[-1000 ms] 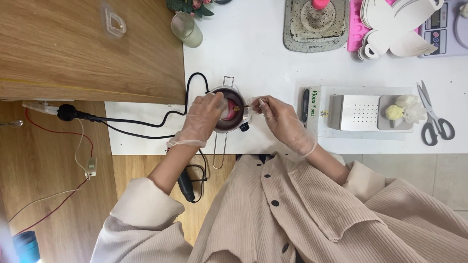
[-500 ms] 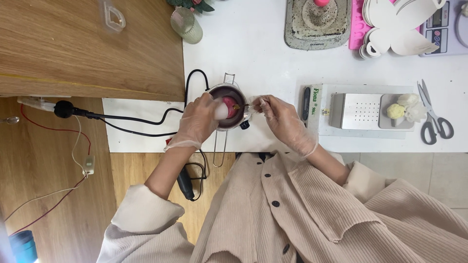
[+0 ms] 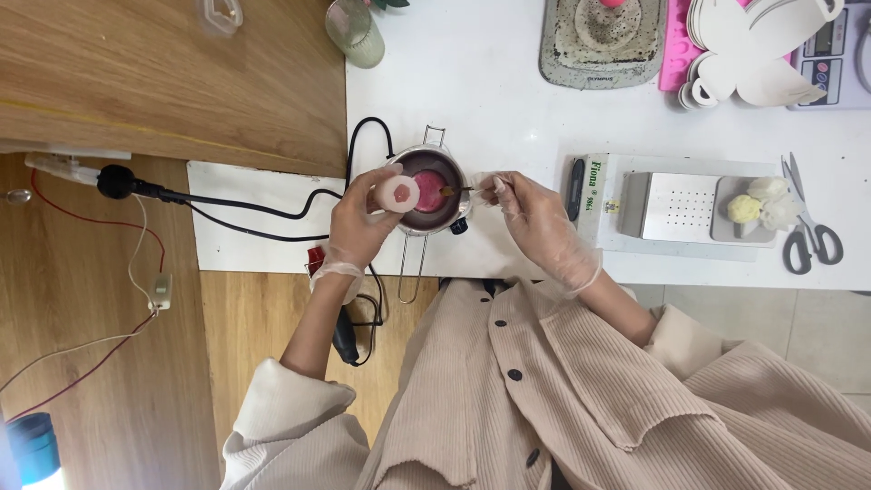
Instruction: Melting and stirring pink wax in a small pot and preparing molds for candle making.
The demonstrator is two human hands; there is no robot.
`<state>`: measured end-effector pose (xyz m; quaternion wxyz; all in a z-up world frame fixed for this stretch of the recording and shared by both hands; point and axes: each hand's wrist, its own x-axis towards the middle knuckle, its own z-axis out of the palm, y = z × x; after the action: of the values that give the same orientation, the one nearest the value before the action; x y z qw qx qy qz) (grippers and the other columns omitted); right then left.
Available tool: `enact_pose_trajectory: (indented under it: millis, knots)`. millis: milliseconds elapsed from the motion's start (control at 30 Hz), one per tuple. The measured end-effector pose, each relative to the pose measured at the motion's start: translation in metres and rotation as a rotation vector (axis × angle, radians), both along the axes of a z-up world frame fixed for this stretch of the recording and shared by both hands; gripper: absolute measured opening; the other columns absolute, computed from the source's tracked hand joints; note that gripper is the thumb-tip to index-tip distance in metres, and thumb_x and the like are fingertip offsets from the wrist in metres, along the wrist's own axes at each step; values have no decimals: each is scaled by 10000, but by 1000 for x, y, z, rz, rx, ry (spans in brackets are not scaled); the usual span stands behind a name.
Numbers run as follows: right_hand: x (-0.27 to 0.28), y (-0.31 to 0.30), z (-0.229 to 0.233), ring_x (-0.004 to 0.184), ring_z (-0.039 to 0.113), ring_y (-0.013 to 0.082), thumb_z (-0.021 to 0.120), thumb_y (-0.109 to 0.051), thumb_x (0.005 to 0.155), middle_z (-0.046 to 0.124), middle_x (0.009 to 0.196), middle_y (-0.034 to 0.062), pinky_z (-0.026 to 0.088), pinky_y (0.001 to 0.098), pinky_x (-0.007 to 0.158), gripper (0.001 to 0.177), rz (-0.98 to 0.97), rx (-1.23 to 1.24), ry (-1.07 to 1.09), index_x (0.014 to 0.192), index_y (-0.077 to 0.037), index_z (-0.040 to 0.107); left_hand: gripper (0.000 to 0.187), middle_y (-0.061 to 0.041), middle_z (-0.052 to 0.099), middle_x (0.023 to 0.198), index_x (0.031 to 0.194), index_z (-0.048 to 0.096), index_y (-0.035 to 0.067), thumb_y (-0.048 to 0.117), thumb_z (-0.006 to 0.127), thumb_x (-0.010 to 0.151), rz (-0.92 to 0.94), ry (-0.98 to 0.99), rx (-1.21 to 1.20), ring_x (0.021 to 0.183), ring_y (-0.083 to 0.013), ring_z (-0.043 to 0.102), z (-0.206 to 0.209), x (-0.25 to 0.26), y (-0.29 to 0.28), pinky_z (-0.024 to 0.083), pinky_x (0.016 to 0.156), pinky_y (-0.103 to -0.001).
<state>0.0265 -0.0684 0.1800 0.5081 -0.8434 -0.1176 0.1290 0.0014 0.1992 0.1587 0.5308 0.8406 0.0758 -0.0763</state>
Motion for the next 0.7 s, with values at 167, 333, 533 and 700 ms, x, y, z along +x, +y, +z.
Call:
enact_pose_trajectory:
  millis: [167, 333, 533, 700]
  knots:
    - [-2, 2, 0, 943, 765, 199, 482, -245, 1094, 757, 1005, 139, 619, 328, 832, 324, -1, 6, 23, 1156, 20, 657, 577, -74, 631, 1410, 1346, 538, 72, -3, 806, 840, 80, 17, -364, 1276, -196, 642, -4, -7, 3, 543, 1111, -339]
    - [-2, 3, 0, 955, 762, 203, 477, -237, 1095, 758, 1029, 140, 620, 332, 836, 322, 4, -23, 9, 1167, 25, 650, 553, -95, 618, 1427, 1335, 545, 69, -17, 808, 856, 68, -75, -491, 1308, -200, 627, 16, -11, -10, 536, 1150, -366]
    - [-1, 5, 1, 968, 764, 223, 489, -201, 1090, 761, 1047, 150, 619, 339, 837, 298, 6, -56, -13, 1185, 31, 649, 566, -124, 603, 1419, 1359, 529, 51, -33, 804, 872, 35, -182, -564, 1298, -213, 630, 42, -16, -27, 559, 1139, -374]
    - [-3, 7, 2, 984, 765, 237, 524, -167, 1075, 760, 1058, 162, 611, 348, 837, 270, 6, -69, -18, 1207, 33, 648, 572, -118, 552, 1500, 1377, 508, 48, -64, 788, 891, 1, -288, -614, 1357, -221, 599, 70, -21, -42, 550, 1152, -362]
